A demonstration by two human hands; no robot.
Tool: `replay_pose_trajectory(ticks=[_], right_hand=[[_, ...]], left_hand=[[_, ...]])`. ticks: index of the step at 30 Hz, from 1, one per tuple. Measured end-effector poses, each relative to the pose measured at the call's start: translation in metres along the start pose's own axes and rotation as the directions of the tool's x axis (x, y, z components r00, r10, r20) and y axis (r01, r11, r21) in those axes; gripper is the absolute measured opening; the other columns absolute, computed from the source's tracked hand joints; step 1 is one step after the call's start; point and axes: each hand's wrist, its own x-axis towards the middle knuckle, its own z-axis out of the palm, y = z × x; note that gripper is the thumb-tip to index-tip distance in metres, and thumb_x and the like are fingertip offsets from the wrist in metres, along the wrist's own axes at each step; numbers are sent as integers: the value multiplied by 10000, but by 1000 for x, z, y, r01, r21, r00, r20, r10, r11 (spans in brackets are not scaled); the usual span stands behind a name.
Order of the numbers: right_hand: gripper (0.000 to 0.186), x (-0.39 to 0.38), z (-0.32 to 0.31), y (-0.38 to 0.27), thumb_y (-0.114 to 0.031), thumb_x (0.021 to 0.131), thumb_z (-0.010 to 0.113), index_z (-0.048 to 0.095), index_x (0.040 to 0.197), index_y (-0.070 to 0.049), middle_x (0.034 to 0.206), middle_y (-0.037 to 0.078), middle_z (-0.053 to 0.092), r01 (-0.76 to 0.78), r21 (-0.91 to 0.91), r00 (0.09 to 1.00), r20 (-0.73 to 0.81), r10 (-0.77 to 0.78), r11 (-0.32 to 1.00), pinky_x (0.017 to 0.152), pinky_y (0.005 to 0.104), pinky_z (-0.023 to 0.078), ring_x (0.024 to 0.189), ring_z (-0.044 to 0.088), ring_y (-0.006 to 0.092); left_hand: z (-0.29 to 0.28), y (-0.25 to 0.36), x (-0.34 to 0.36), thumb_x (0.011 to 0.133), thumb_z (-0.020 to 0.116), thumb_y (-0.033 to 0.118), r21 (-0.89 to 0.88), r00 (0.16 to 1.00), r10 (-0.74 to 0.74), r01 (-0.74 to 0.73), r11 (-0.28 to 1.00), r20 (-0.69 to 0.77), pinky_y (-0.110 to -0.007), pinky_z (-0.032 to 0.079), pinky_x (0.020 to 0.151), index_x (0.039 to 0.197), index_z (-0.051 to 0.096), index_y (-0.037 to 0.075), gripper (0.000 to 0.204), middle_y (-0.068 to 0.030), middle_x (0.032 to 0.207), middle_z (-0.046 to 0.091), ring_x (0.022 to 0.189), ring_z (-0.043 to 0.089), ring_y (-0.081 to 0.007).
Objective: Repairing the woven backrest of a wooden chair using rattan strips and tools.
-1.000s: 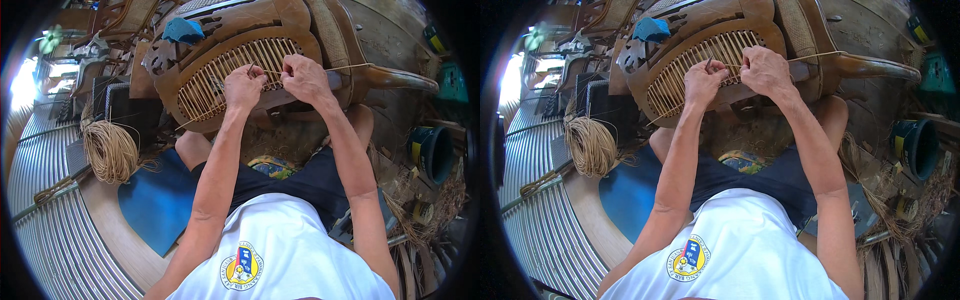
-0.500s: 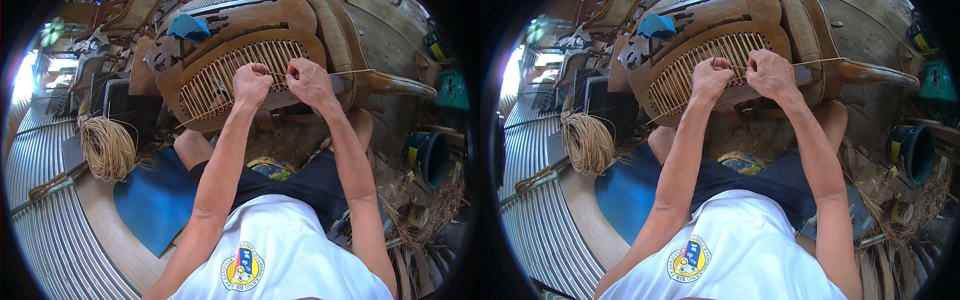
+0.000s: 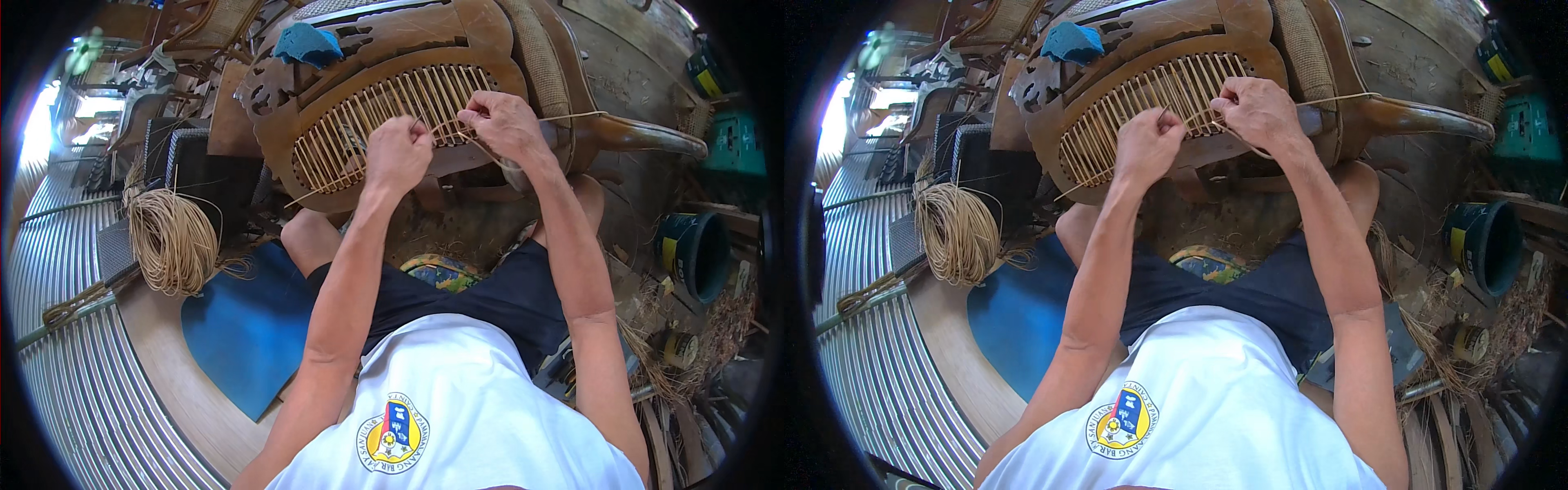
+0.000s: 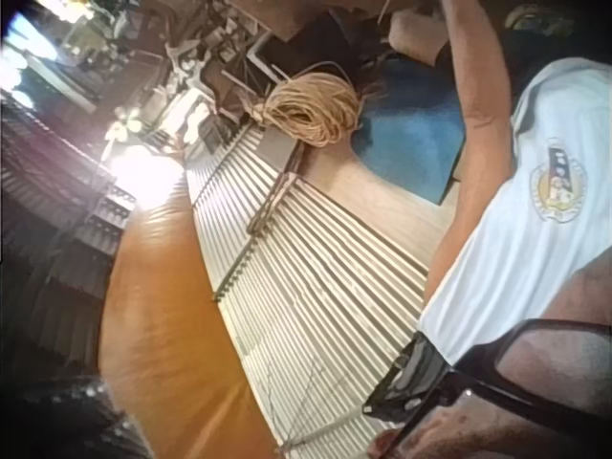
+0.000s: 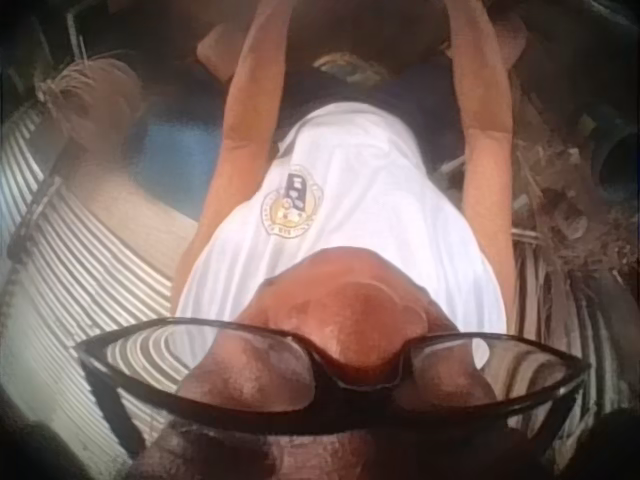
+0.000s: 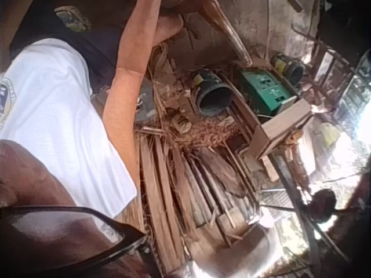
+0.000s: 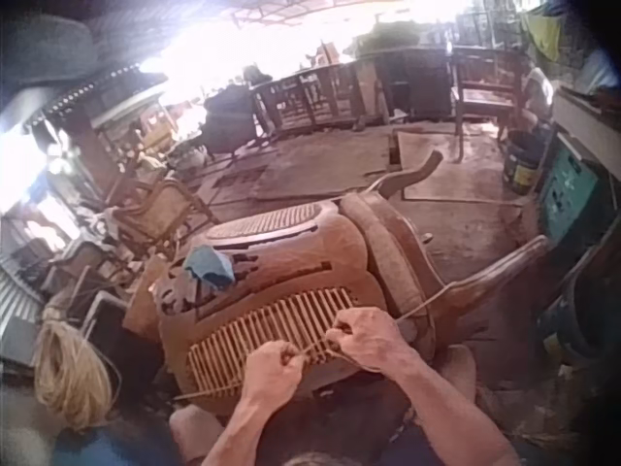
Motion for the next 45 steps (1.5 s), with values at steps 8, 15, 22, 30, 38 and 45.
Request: replay_pose_trajectory(ticks=[8,15,22,30,38,45], right_hand=[[339,-11,-6,-27,-385,937,746,723,976,-49,970,164,715,26,-76,986,166,-13,997,841,477,540,949,697,367],[104,-26,12,-25,-226,915,731,719,945,-127,970,60,680,242,-449,948,-82,-309,860,883,465,465,987,656,290],[83,-16,7,-23,-180,941,660,719,976,-134,1014,61,705,323,-457,946,117,-303,829,904,478,443,1026,658,281],[75,-5,-1,-29,-146,913,646,686,954,-97,939,73,714,328,-399,944,169,-283,856,819,461,514,947,700,306],[95,-5,-1,-28,-139,903,642,664,947,-57,950,119,704,314,-369,948,178,-265,875,817,457,531,935,695,344],[97,-7,1,-23,-127,911,636,650,967,-49,926,122,684,372,-345,928,163,-335,862,819,449,532,914,689,345]], left_hand=[[-87,-96,-86,897,757,178,6,943,-333,333,943,16,-381,562,806,972,773,41,157,-150,982,730,863,715,-269],[-115,-49,-60,864,835,196,-148,980,-14,-15,989,-197,-351,548,857,1080,771,1,298,-148,1096,721,967,702,-254],[-28,-21,-27,947,755,282,120,991,76,-89,989,112,-474,537,900,1068,728,-6,314,-202,1131,691,1043,687,-381],[-13,-18,-20,988,660,203,175,992,44,-64,982,117,-515,529,901,1118,650,67,188,-209,1078,660,1054,671,-425],[-46,-36,-34,932,700,181,49,988,43,-51,997,150,-465,530,876,966,708,67,120,-142,985,724,1010,691,-352],[-146,-145,-100,863,797,217,31,967,-223,221,975,119,-403,566,833,991,749,39,224,-135,999,751,939,722,-305]])
